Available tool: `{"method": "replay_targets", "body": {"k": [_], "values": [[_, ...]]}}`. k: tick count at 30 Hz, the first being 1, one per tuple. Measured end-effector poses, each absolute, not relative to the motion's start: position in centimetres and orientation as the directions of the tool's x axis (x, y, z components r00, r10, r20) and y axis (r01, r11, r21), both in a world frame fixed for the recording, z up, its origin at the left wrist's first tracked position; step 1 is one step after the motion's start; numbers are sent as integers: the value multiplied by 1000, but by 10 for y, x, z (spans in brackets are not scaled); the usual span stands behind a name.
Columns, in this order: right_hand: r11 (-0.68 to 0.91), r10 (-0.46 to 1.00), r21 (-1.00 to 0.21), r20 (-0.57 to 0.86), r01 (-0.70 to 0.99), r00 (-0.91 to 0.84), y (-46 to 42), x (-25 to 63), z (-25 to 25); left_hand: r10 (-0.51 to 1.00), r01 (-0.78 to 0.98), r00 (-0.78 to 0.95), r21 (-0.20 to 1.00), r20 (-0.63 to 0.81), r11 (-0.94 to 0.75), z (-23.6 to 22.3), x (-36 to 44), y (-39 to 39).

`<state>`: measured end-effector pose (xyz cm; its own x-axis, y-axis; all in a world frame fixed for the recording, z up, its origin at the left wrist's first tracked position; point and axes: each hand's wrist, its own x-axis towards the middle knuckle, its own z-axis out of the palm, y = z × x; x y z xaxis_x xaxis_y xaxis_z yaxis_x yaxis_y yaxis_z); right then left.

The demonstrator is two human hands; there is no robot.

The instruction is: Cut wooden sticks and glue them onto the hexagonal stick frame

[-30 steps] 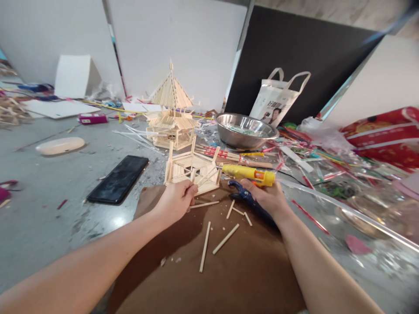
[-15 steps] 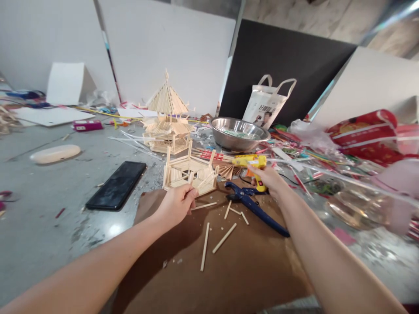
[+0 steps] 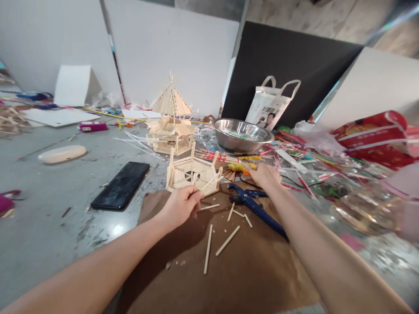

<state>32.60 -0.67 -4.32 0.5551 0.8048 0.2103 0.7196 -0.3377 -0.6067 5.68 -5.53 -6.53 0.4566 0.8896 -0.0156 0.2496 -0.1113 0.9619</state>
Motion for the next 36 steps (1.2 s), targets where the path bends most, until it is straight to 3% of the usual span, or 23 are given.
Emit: {"method": "replay_targets", "body": {"k": [2,4,6,8,10,13,36], "values": [[-278,784,-513,367,812,500,-17,313,-40,879,205,474,978,-56,-48,-66,58,-56],[-87,873,-594,341,799,349,-33,293,-37,868,179,486,984,-98,10,-65,60,-58],[54,962,-817,197,574,191,-50,272,-37,863,167,490,985,-120,42,-65,61,-59],[61,993,-948,89,313,77,-65,255,-37,862,163,491,985,-127,52,-64,61,-60],[28,998,-990,34,137,46,-74,244,-38,860,168,494,984,-132,55,-63,61,-61],[2,999,-1000,2,2,49,-77,239,-41,853,184,501,981,-147,61,-63,61,-61],[60,998,-997,58,-54,31,-74,244,-55,795,268,575,963,-191,38,-59,60,-63]]}}
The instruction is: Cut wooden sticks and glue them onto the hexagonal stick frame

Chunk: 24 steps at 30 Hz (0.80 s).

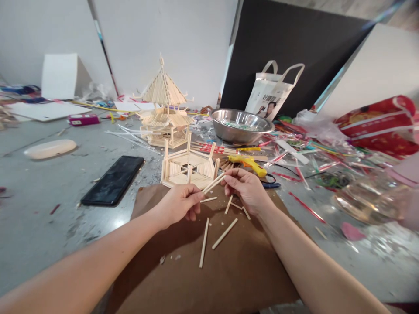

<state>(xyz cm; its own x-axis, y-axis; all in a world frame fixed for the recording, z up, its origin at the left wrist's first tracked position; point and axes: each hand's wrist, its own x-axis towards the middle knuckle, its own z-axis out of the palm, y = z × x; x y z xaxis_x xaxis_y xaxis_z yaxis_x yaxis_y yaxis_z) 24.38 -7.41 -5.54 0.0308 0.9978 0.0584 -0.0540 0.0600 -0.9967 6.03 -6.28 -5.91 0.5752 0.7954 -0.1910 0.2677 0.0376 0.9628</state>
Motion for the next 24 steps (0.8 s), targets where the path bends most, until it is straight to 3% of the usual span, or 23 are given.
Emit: {"method": "replay_targets", "body": {"k": [12,24], "values": [[52,996,-995,57,-81,-65,-75,247,-54,734,226,638,968,-232,109,-58,60,-62],[78,996,-991,82,-108,-40,-75,245,-55,715,224,659,969,-233,109,-60,59,-61]]}}
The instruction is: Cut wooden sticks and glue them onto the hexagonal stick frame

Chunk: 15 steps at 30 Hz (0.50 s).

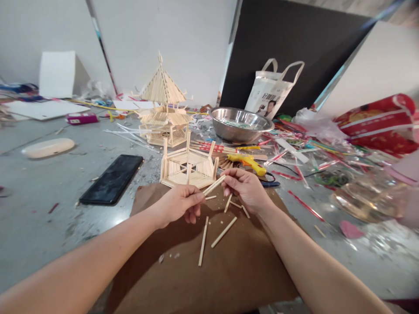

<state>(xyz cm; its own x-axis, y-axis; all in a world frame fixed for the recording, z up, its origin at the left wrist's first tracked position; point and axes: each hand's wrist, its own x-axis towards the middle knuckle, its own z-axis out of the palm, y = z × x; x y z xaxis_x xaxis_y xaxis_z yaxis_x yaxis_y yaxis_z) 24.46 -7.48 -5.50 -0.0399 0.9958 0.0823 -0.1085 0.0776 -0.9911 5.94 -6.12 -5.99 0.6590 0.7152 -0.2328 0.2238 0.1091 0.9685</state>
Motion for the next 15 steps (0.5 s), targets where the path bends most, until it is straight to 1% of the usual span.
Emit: {"method": "replay_targets", "body": {"k": [4,6,8,11,13,15], "values": [[71,996,-990,76,-125,-35,-75,244,-55,746,283,633,959,-208,27,-60,60,-63],[65,997,-987,71,-146,-35,-74,244,-56,776,305,613,951,-152,-55,-62,61,-64],[53,998,-984,60,-169,-34,-74,244,-56,816,334,577,923,-37,-194,-64,61,-65],[36,999,-979,43,-200,-32,-74,241,-57,846,431,503,798,175,-421,-67,60,-64],[30,999,-977,37,-209,-29,-74,239,-57,834,480,474,711,283,-514,-69,58,-63],[25,999,-976,31,-217,-24,-75,237,-58,811,496,465,654,356,-571,-71,57,-62]]}}
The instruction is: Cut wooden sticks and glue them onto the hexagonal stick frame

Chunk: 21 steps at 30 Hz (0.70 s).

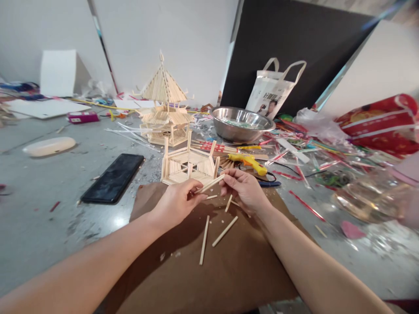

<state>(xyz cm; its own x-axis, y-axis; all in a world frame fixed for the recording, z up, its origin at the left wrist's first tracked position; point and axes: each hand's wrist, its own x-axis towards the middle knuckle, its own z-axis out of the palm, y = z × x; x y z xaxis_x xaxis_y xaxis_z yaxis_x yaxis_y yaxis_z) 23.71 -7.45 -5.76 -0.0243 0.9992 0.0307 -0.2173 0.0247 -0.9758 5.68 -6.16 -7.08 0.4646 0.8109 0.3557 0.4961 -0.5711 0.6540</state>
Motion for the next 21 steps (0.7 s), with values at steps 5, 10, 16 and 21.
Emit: {"method": "replay_targets", "body": {"k": [5,10,16,21], "values": [[18,1000,-971,22,-238,-17,-76,235,-59,779,511,445,588,443,-626,-72,55,-60],[18,1000,-969,21,-248,-9,-77,233,-58,780,496,440,603,446,-625,-69,56,-63],[24,1000,-963,27,-268,-10,-77,232,-58,844,491,422,699,331,-520,-64,56,-64],[32,999,-961,36,-273,-12,-77,233,-60,876,453,396,771,275,-447,-64,57,-64]]}}
